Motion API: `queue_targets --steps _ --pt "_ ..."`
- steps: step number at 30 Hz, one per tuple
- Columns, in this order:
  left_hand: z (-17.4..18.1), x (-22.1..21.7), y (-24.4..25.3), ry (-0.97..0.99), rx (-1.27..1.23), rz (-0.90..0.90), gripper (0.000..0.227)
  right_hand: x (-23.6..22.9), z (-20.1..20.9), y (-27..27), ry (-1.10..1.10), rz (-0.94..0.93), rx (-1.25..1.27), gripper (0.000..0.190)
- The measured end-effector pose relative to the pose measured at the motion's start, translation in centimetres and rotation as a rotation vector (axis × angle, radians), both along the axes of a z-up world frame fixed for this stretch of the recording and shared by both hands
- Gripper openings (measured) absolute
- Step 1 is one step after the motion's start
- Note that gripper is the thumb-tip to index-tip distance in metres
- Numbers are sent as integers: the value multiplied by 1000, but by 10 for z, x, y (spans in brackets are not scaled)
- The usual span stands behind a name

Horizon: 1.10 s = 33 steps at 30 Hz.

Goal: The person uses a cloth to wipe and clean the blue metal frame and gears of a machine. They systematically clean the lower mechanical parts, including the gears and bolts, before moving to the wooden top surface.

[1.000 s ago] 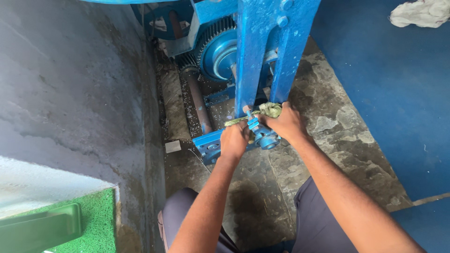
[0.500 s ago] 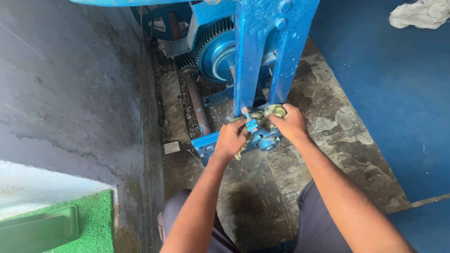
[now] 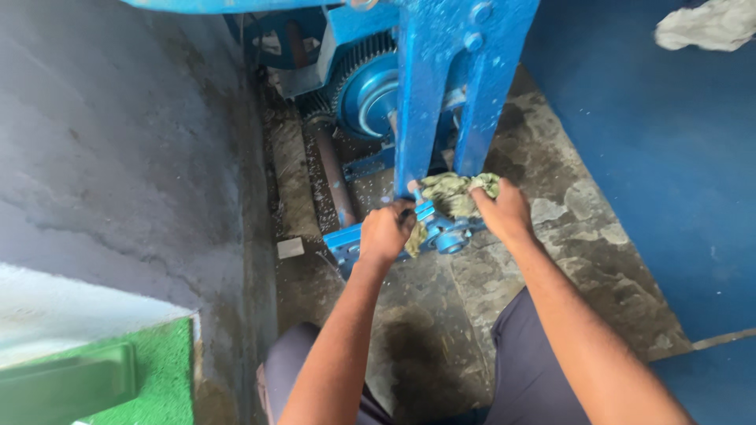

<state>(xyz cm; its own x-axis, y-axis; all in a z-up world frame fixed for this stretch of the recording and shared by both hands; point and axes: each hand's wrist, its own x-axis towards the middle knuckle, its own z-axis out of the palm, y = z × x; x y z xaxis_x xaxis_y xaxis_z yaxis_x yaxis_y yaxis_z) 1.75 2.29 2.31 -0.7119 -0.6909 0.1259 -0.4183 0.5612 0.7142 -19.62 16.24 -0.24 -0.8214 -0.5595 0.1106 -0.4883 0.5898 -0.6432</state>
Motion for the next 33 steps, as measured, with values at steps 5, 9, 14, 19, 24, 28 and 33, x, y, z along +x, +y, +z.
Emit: queue_targets --steps 5,9,14,19,24,28,33 --pt "-9 -8 3 -8 -75 72 24 25 46 -13 -328 10 265 133" --pt "-13 -10 4 9 -55 102 22 50 71 -36 -313 -29 412 158" --pt "-20 -16 7 1 -116 139 20 54 70 -45 -121 -74 449 145" --pt "-22 -15 7 49 -140 111 25 54 55 -39 -98 -120 262 115" --pt "-14 -1 3 383 178 138 28 34 38 -28 -63 -96 135 80" --pt "-11 12 -1 399 174 197 26 11 18 -18 -53 -46 -36 64" --pt "-16 15 -13 467 327 245 31 -15 -3 -10 -115 41 -226 47"
